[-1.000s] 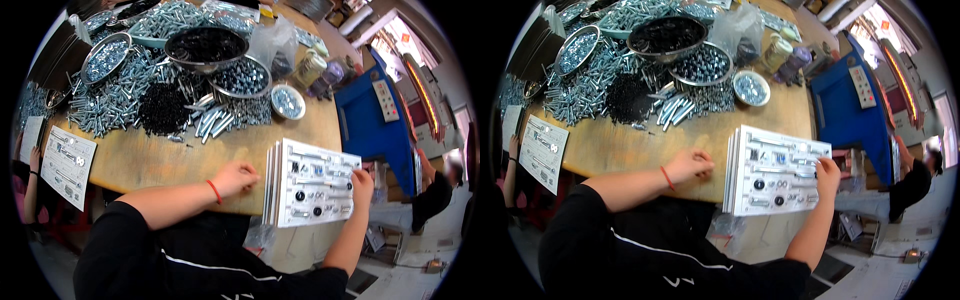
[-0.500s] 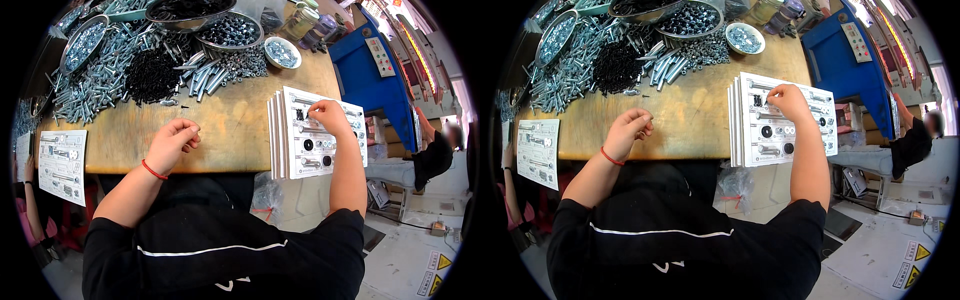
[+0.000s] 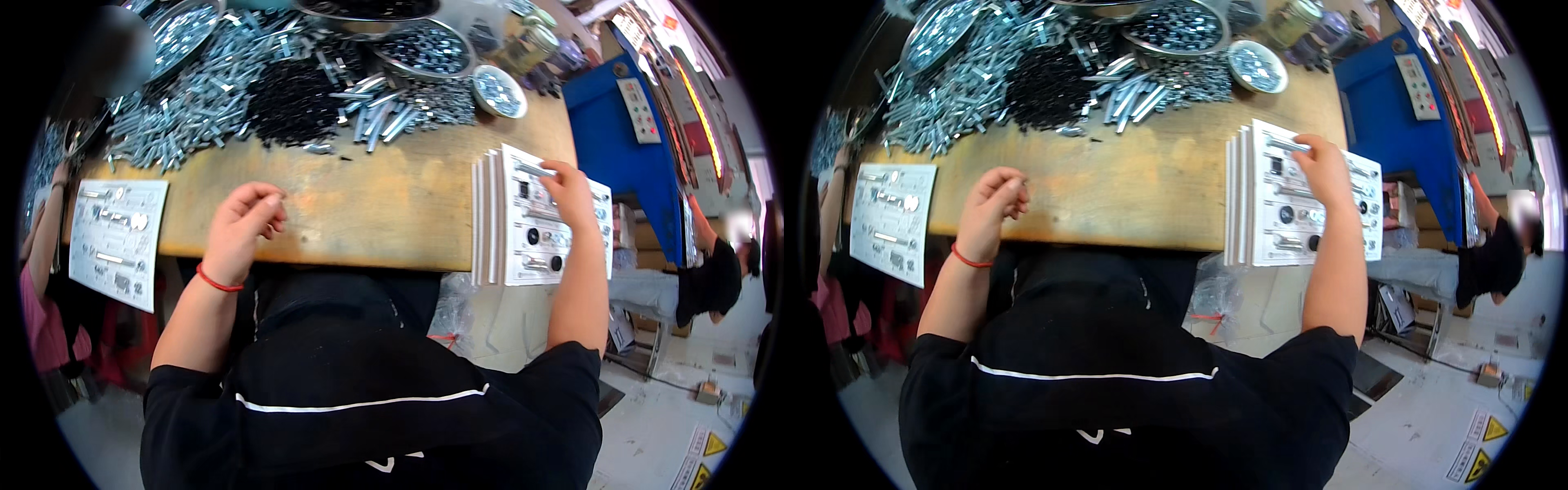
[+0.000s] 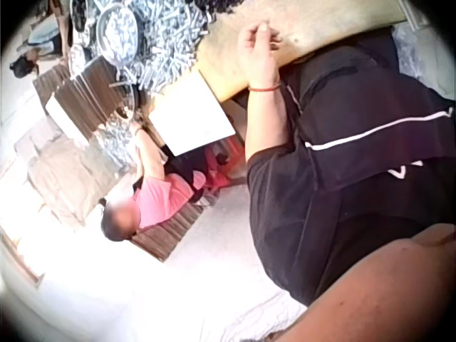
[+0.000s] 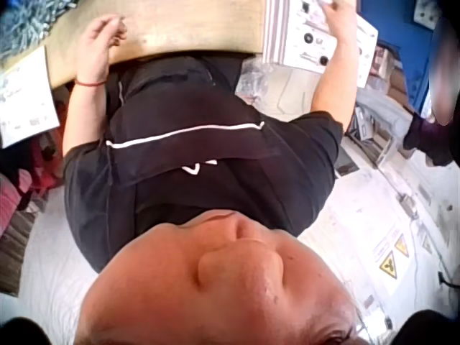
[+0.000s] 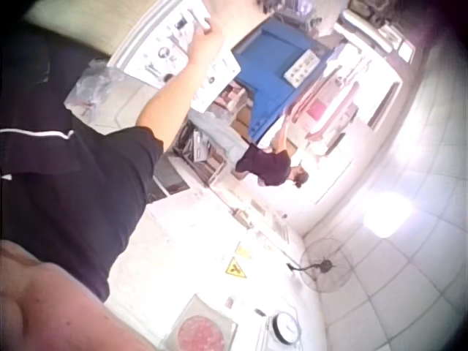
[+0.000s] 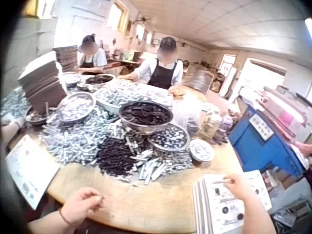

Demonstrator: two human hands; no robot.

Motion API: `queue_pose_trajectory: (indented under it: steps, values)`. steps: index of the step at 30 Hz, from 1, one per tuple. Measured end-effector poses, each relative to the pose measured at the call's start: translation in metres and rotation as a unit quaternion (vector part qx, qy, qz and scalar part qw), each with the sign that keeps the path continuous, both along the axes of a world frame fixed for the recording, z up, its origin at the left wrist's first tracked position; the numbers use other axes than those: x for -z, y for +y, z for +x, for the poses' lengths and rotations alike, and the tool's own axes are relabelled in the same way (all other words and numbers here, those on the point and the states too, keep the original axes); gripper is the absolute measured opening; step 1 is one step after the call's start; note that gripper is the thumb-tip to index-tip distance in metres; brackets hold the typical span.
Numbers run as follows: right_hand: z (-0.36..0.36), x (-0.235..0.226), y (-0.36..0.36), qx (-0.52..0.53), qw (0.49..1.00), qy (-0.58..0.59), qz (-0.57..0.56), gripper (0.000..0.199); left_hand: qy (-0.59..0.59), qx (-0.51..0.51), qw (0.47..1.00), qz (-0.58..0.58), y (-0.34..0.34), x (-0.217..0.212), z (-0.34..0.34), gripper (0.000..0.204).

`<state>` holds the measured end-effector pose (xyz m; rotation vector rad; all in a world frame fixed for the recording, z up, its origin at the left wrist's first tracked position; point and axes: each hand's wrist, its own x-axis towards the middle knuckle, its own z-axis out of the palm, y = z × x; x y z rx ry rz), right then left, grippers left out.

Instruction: The person sorts metal fasteners from piles on a table and places them into designated slots on a printed template. They repeatedly pick bolts, nuts, and washers, match them to the template, and stack completed sheets.

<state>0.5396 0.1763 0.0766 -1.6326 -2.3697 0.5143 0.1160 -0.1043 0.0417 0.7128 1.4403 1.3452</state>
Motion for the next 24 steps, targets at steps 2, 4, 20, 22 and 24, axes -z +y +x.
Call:
queue_pose_trajectory:
  steps: [2, 4, 20, 22, 24]
  values:
    - [-0.025, -0.023, -0.011, 0.011, 0.999, -0.002, 0.043, 0.025, 0.039, -0.073, 0.995, 0.048, -0.04, -0.003, -0.035, 0.016]
    - [-0.057, -0.039, -0.033, -0.016, 0.992, 0.108, 0.058, 0.021, 0.101, -0.186, 0.974, 0.087, -0.076, -0.011, -0.073, 0.016]
    - [-0.506, 0.096, -0.32, -0.33, 0.65, 0.231, -0.644, 0.042, -0.139, -0.679, 0.7, 0.172, -0.322, 0.085, -0.446, 0.035]
    - [-0.515, 0.107, -0.327, -0.278, 0.62, 0.259, -0.687, 0.042, -0.169, -0.672, 0.69, 0.209, -0.322, 0.088, -0.459, 0.031]
    - [-0.516, 0.108, -0.329, -0.268, 0.632, 0.266, -0.676, 0.039, -0.123, -0.675, 0.703, 0.187, -0.315, 0.083, -0.459, 0.03]
